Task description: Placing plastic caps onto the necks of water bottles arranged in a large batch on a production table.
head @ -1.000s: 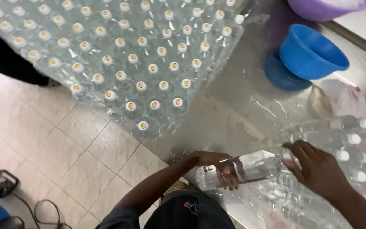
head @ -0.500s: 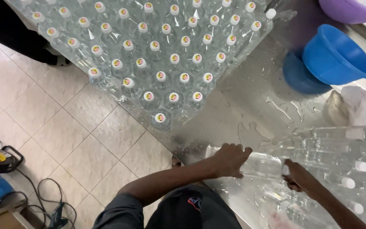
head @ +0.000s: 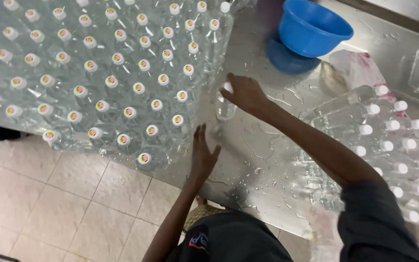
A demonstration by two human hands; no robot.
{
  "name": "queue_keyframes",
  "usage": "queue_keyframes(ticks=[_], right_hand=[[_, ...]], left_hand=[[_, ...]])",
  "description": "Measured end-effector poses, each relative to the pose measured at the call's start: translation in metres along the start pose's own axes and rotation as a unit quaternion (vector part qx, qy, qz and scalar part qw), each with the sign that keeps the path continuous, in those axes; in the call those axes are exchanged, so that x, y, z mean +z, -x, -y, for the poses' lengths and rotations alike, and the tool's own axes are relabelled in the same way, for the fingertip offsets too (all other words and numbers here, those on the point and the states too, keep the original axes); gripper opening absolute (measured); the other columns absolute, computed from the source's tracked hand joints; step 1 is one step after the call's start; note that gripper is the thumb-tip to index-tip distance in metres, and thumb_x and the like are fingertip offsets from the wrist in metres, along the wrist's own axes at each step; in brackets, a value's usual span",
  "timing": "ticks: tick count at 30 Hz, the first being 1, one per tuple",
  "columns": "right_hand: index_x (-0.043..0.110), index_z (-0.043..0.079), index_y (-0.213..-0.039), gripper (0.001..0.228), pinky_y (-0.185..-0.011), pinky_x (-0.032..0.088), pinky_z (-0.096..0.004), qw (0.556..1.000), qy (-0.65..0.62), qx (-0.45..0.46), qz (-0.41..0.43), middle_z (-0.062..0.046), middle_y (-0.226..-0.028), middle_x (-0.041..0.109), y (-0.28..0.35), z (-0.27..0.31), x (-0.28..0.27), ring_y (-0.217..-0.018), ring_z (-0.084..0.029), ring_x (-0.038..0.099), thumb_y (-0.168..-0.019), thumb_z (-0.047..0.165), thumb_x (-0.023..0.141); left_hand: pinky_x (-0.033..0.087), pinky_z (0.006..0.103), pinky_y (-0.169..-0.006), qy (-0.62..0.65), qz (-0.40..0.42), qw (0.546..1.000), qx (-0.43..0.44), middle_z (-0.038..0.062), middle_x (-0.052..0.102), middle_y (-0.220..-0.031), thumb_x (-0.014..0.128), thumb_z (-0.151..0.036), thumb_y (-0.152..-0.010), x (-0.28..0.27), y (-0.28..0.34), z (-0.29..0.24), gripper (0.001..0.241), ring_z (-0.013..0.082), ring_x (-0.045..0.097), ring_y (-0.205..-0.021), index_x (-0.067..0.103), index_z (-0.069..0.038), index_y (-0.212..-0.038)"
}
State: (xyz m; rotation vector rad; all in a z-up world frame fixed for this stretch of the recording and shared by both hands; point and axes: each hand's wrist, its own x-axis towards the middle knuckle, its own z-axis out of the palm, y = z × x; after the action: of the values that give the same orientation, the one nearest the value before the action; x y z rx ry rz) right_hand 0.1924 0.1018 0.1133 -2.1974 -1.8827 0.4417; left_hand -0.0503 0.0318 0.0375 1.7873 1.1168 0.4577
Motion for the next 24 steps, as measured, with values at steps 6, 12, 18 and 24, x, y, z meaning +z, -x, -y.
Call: queue_keyframes(ticks=[6,12,18,24], right_hand=[[0.048,-0.003,-0.161,0.073,-0.127,0.037,-0.063,0.986,-0.117,0.026,-0.119,-0.033,-0.159,0.055,-0.129,-0.07,0.089,-0.151,-0.051,0.05,-0.114,0.053,0.055],[0.044,0.007,-0.163,0.072,-0.121,0.046,-0.062,0.998,-0.003,0.046,-0.053,-0.028,-0.159,0.058,-0.075,-0.124,0.037,-0.148,-0.048,0.056,-0.113,0.057,0.053],[0.086,0.011,-0.114,0.055,-0.092,0.051,-0.054,0.867,0.413,0.277,0.025,-0.024,-0.122,0.077,0.149,-0.303,-0.057,-0.126,-0.046,0.062,-0.105,0.06,0.063],[0.069,0.0,-0.13,0.068,-0.089,0.051,-0.065,0.913,0.187,0.361,-0.045,-0.032,-0.107,0.077,0.202,-0.34,-0.042,-0.107,-0.052,0.075,-0.113,0.064,0.054]], left_hand=[[0.048,0.0753,-0.113,0.032,-0.025,0.998,0.043,0.034,0.029,-0.167,0.075,-0.015,-0.101,0.028,0.022,0.052,0.076,0.063,0.044,-0.144,0.037,-0.005,-0.167],[0.056,0.0712,-0.107,0.019,0.038,0.998,0.043,0.026,0.023,-0.171,0.074,-0.021,-0.101,0.049,0.033,0.052,0.072,0.0558,0.049,-0.145,0.041,-0.015,-0.165],[0.054,0.0635,-0.117,0.052,0.128,0.987,-0.082,0.012,0.021,-0.176,0.07,-0.038,-0.102,0.052,0.03,0.069,0.065,0.0445,0.046,-0.153,0.045,-0.029,-0.161],[0.051,0.0573,-0.122,0.05,0.185,0.982,0.002,0.021,0.025,-0.172,0.067,-0.033,-0.106,0.063,0.019,0.027,0.058,0.0445,0.05,-0.151,0.048,-0.018,-0.159]])
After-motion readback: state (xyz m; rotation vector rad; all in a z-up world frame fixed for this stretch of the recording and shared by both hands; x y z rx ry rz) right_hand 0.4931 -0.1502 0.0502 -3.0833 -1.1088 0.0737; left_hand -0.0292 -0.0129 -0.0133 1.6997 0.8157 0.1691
